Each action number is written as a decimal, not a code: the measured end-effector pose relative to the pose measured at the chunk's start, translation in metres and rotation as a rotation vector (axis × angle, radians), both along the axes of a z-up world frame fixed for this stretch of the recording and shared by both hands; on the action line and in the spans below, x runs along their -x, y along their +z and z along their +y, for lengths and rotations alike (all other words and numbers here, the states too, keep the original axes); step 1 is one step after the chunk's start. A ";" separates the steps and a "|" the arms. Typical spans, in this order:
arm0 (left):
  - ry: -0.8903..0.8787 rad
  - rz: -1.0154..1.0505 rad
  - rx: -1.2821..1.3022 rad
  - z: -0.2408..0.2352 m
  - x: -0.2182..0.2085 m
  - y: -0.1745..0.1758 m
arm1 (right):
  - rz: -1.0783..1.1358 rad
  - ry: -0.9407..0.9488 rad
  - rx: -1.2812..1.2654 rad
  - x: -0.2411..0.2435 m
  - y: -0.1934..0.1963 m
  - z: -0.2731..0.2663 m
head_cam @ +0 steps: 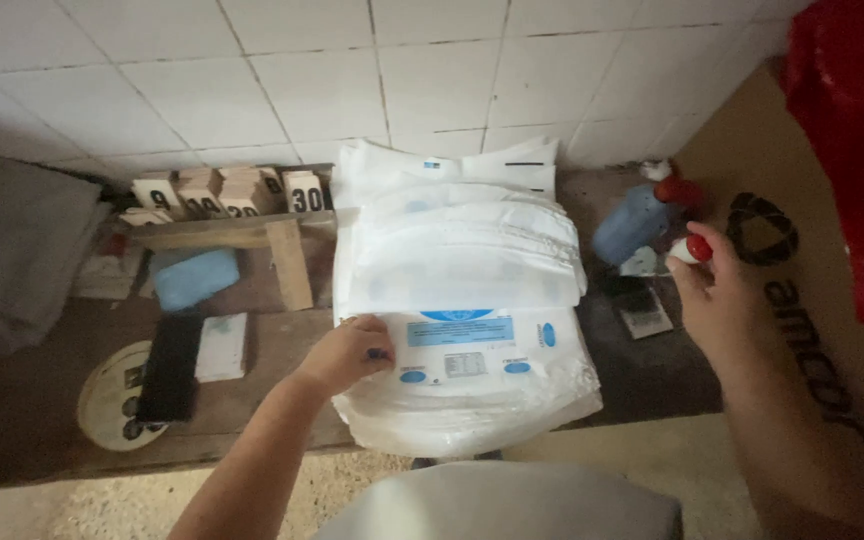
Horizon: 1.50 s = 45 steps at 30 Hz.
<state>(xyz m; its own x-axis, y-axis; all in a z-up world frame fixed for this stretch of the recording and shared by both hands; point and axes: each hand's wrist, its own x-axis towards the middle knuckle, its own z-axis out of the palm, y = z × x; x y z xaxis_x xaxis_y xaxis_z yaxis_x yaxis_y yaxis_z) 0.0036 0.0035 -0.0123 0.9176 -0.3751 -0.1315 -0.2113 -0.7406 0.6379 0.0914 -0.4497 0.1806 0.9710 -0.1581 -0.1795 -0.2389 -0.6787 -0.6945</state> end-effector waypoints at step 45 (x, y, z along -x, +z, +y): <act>-0.006 0.054 -0.198 -0.005 -0.003 0.035 | -0.376 0.474 -0.300 0.033 -0.100 0.080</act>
<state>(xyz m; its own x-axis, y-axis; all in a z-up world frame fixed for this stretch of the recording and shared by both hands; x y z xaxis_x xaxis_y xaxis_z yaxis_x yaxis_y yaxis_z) 0.0061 -0.0011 0.0228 0.9050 -0.3428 -0.2519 -0.1859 -0.8513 0.4907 0.0586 -0.3697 0.0809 0.9280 0.3044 0.2147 0.3321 -0.4149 -0.8471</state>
